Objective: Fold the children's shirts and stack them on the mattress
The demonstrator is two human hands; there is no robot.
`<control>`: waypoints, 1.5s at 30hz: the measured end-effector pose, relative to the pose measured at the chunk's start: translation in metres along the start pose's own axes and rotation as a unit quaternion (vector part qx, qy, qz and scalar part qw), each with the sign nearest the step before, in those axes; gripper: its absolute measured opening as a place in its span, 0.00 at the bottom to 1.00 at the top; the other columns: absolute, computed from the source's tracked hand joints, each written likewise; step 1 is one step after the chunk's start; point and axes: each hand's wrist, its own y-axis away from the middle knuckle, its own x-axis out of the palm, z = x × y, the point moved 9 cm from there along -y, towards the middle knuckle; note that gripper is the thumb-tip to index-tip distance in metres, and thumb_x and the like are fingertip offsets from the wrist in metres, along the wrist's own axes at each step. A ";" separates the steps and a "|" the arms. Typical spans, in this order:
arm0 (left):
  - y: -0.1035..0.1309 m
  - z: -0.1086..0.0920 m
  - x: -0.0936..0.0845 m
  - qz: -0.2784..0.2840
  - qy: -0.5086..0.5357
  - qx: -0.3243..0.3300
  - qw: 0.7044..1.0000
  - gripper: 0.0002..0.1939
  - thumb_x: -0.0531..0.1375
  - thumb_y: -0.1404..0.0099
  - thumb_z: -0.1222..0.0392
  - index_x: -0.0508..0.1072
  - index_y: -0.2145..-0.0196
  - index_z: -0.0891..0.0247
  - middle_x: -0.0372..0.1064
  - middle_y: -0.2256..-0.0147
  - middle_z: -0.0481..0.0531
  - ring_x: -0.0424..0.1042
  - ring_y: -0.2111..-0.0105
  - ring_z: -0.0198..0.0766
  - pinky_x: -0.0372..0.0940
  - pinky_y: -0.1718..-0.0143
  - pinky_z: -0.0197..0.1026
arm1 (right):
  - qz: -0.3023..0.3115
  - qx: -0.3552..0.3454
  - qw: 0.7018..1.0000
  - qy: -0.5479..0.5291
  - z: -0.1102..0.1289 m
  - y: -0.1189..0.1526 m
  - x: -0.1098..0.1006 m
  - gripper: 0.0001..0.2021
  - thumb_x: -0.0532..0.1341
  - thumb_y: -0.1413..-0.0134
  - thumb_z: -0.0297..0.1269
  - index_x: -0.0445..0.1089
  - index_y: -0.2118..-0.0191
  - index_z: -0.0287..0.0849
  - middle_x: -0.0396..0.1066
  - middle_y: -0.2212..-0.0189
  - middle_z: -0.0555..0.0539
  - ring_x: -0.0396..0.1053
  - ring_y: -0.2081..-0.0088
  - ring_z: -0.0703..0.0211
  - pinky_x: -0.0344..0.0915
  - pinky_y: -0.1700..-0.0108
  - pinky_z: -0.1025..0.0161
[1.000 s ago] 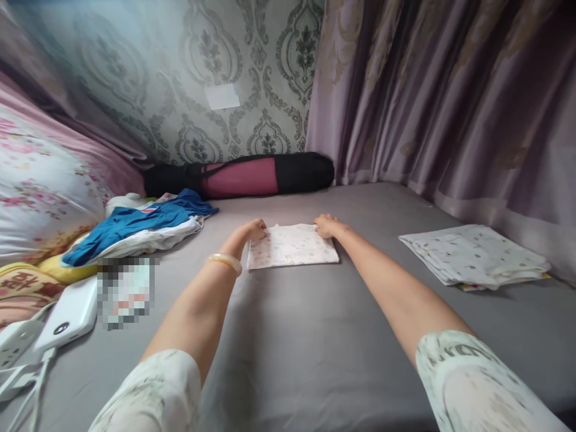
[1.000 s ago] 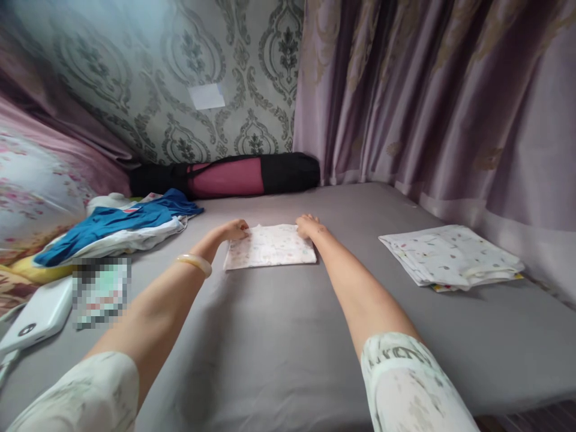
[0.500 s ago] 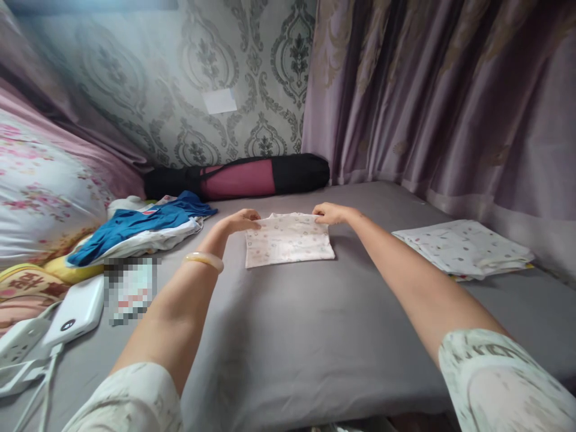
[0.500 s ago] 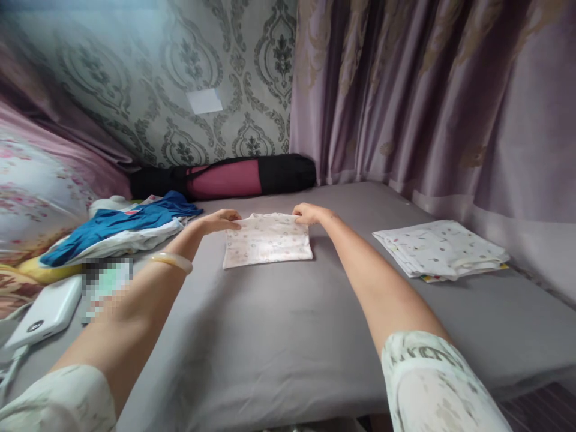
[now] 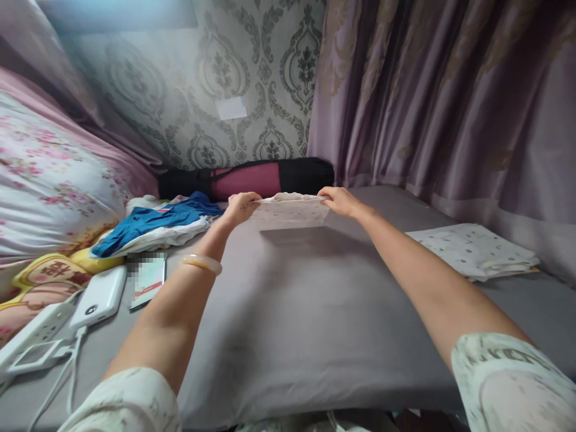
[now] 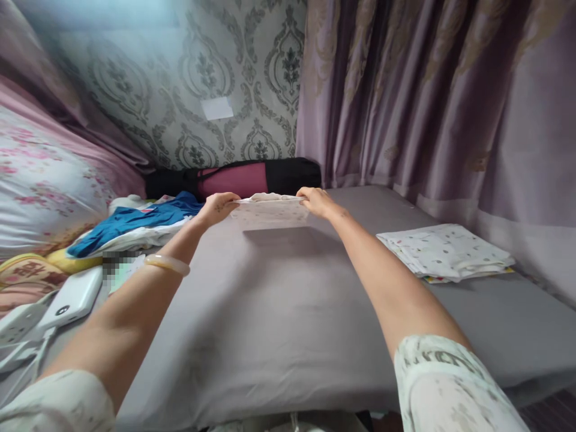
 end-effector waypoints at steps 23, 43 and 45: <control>0.106 -0.020 0.071 0.098 -0.048 0.061 0.992 0.16 0.48 0.32 0.57 0.74 0.55 0.59 0.75 0.53 0.53 0.72 0.53 0.42 0.49 0.38 0.54 | 0.101 -0.082 0.988 0.082 0.040 0.098 0.084 0.20 0.48 0.43 0.27 0.71 0.51 0.40 0.71 0.49 0.42 0.65 0.46 0.53 0.46 0.37 0.50; 0.064 -0.035 0.164 0.139 -0.149 -0.034 0.978 0.29 0.38 0.27 0.51 0.53 0.33 0.63 0.48 0.33 0.56 0.45 0.32 0.50 0.39 0.34 0.60 | 0.156 0.043 0.985 0.054 0.065 0.040 0.161 0.30 0.40 0.37 0.36 0.46 0.30 0.35 0.41 0.30 0.45 0.35 0.30 0.50 0.33 0.32 0.43; 0.063 -0.034 0.166 0.146 -0.144 -0.035 0.978 0.29 0.37 0.27 0.51 0.52 0.33 0.64 0.47 0.32 0.56 0.44 0.32 0.51 0.39 0.34 0.62 | 0.169 0.048 0.983 0.052 0.063 0.040 0.163 0.31 0.40 0.37 0.37 0.45 0.30 0.36 0.40 0.30 0.45 0.34 0.30 0.51 0.32 0.32 0.43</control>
